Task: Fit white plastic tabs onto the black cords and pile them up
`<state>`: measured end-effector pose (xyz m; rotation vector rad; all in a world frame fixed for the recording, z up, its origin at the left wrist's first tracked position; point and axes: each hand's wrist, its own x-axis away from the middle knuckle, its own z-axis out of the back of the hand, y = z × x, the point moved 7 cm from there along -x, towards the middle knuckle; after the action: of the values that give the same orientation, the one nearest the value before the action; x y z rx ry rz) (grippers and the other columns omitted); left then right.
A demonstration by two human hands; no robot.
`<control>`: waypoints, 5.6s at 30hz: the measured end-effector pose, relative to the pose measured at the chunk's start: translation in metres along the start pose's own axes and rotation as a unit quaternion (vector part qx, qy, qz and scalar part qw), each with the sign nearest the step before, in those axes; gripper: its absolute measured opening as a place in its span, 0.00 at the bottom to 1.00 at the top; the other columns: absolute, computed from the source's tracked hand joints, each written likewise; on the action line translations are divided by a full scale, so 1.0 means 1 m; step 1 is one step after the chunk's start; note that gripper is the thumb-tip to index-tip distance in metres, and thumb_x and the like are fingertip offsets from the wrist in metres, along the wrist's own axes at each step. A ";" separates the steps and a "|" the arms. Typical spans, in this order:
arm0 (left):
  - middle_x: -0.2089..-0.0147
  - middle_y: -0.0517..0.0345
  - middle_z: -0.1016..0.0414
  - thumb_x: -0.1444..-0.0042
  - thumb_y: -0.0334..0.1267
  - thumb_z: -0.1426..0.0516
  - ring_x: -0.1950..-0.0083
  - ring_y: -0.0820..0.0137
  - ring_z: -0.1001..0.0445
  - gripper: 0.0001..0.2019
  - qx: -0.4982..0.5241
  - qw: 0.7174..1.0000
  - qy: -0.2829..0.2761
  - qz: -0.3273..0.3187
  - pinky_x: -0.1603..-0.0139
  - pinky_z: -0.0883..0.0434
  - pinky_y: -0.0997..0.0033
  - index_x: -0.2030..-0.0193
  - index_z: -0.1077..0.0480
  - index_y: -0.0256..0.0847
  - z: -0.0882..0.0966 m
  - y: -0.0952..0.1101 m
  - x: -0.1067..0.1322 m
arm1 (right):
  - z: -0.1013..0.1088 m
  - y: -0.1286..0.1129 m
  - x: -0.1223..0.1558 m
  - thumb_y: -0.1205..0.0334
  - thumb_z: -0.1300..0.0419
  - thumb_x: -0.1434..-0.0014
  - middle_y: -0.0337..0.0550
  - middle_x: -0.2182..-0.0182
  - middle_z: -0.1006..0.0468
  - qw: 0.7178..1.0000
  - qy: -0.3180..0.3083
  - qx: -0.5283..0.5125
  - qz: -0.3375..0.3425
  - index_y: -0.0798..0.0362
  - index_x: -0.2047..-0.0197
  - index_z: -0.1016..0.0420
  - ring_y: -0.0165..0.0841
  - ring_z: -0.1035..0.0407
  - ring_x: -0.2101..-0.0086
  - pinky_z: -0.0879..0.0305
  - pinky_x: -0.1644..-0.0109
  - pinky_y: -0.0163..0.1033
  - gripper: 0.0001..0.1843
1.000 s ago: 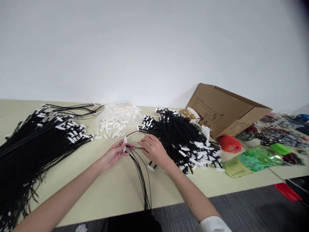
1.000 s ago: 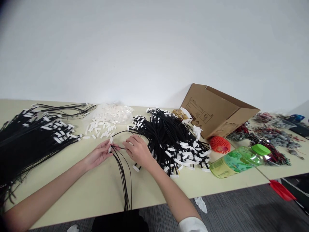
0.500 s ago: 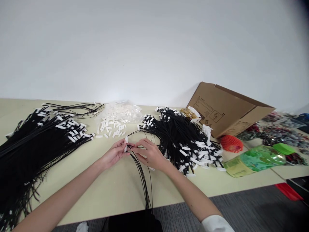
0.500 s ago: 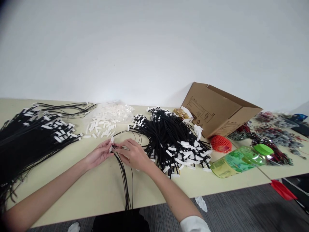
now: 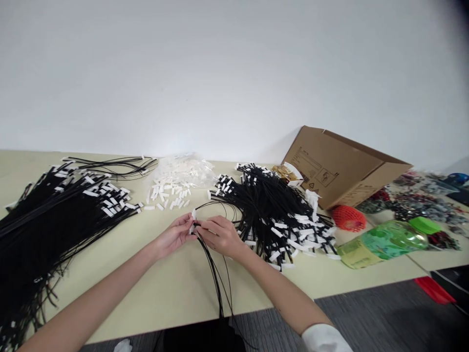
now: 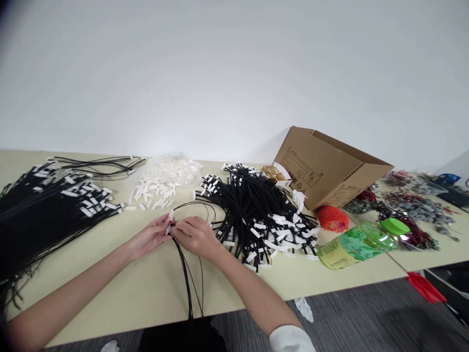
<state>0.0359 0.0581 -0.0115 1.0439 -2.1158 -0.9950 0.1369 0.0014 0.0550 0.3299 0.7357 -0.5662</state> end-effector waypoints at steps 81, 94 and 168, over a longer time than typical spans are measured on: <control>0.65 0.53 0.28 0.49 0.45 0.44 0.63 0.63 0.26 0.11 -0.193 0.980 -0.050 -0.023 0.77 0.31 0.73 0.67 0.34 0.38 -0.024 0.002 0.011 | 0.023 0.018 -0.003 0.64 0.49 0.41 0.41 0.79 0.32 0.978 0.054 -0.046 -0.199 0.52 0.72 0.29 0.31 0.42 0.73 0.44 0.69 0.36 0.11; 0.67 0.52 0.28 0.47 0.44 0.45 0.63 0.63 0.26 0.10 -0.240 0.968 -0.050 -0.043 0.75 0.28 0.70 0.68 0.35 0.37 -0.023 0.001 0.010 | 0.020 0.018 -0.002 0.65 0.48 0.41 0.41 0.78 0.31 0.977 0.043 -0.048 -0.205 0.53 0.73 0.30 0.31 0.42 0.72 0.44 0.69 0.37 0.10; 0.69 0.60 0.31 0.54 0.40 0.39 0.73 0.77 0.32 0.10 -0.043 0.998 0.041 -0.030 0.77 0.33 0.80 0.67 0.33 0.37 0.004 0.005 0.002 | 0.012 0.002 0.004 0.73 0.46 0.43 0.46 0.57 0.26 0.995 0.041 -0.092 -0.004 0.53 0.53 0.31 0.32 0.36 0.52 0.33 0.51 0.40 0.15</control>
<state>0.0297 0.0602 -0.0093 1.0915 -1.9683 -1.0435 0.1466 -0.0044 0.0609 0.1808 0.8626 -0.4912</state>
